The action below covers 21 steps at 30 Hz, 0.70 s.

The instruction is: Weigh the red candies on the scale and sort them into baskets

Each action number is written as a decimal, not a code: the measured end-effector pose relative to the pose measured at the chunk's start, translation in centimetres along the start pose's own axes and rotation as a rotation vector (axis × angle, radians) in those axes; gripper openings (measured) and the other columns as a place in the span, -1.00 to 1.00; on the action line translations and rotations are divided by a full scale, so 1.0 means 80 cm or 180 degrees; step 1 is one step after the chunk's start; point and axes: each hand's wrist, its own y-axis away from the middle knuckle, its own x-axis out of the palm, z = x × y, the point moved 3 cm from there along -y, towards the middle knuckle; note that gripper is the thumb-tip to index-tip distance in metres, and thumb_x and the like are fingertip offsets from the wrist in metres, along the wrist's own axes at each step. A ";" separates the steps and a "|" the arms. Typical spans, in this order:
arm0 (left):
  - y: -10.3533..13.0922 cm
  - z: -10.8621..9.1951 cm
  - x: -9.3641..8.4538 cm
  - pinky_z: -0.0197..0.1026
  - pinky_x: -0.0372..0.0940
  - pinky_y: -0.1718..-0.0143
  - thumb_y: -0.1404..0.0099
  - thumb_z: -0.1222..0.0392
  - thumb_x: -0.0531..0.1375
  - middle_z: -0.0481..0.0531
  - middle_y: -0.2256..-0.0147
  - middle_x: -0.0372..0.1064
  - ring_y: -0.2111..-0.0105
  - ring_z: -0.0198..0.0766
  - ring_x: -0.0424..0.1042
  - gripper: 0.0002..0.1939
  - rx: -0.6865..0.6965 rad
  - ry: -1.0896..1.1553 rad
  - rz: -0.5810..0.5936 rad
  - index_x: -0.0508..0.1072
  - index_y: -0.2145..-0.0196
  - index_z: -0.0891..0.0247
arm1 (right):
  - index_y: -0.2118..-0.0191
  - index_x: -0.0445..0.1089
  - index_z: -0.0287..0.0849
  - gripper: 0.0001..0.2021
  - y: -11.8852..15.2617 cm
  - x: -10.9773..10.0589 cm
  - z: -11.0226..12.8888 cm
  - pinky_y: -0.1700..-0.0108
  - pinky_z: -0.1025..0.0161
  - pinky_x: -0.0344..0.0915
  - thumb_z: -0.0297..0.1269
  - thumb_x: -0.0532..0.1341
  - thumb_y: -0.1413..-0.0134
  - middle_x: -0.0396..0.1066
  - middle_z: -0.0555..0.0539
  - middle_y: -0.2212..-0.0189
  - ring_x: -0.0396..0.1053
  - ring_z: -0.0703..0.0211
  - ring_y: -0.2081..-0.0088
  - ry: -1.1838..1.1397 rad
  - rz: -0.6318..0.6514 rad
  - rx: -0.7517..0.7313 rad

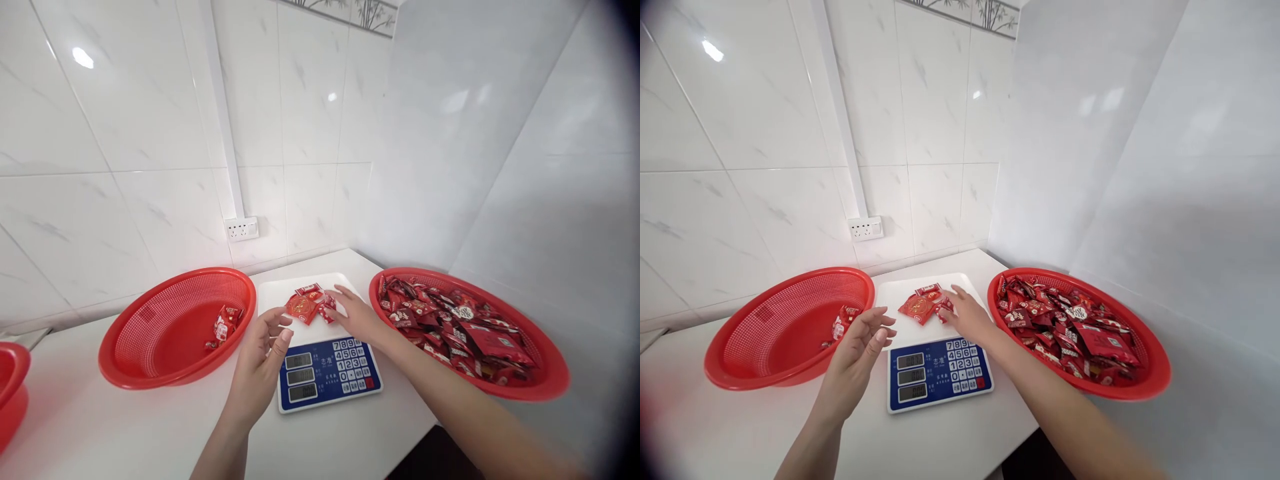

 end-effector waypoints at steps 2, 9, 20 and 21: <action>-0.001 0.000 0.000 -0.12 0.24 0.13 -0.26 -0.02 0.05 0.08 0.12 0.27 0.14 -0.18 0.32 -0.64 0.0046 -0.0018 0.0012 0.22 0.03 0.15 | -0.21 0.02 -0.12 -0.40 0.012 -0.007 0.014 -0.20 0.03 -0.06 0.02 0.04 -0.09 -0.17 -0.15 -0.26 -0.16 -0.01 -0.25 -0.0157 -0.0356 -0.0006; -0.007 0.013 0.006 -0.08 0.22 0.06 -0.28 0.01 0.03 0.09 0.02 0.22 0.03 -0.15 0.26 -0.67 0.0171 -0.0198 0.0014 0.21 0.03 0.13 | -0.25 -0.09 0.01 -0.36 0.087 0.009 0.064 -0.20 -0.03 -0.10 0.05 0.05 -0.08 -0.29 -0.06 -0.29 -0.29 -0.04 -0.27 -0.0444 -0.0328 -0.1027; -0.008 0.017 0.021 -0.14 0.24 0.10 -0.28 0.00 0.03 0.05 0.04 0.24 0.08 -0.20 0.28 -0.70 0.0034 -0.0325 0.0185 0.23 0.06 0.11 | -0.21 0.03 -0.08 -0.38 0.128 0.036 0.044 -0.19 -0.05 -0.05 0.06 0.06 -0.07 -0.20 -0.13 -0.27 -0.26 -0.06 -0.26 -0.0412 0.0177 -0.0902; -0.008 0.017 0.021 -0.14 0.25 0.11 -0.28 0.00 0.03 0.06 0.04 0.24 0.08 -0.19 0.29 -0.69 0.0023 -0.0333 0.0190 0.23 0.06 0.12 | -0.20 0.05 -0.08 -0.40 0.124 0.030 0.040 -0.19 -0.05 -0.06 0.04 0.06 -0.08 -0.15 -0.13 -0.26 -0.24 -0.05 -0.26 -0.0400 0.0103 -0.0882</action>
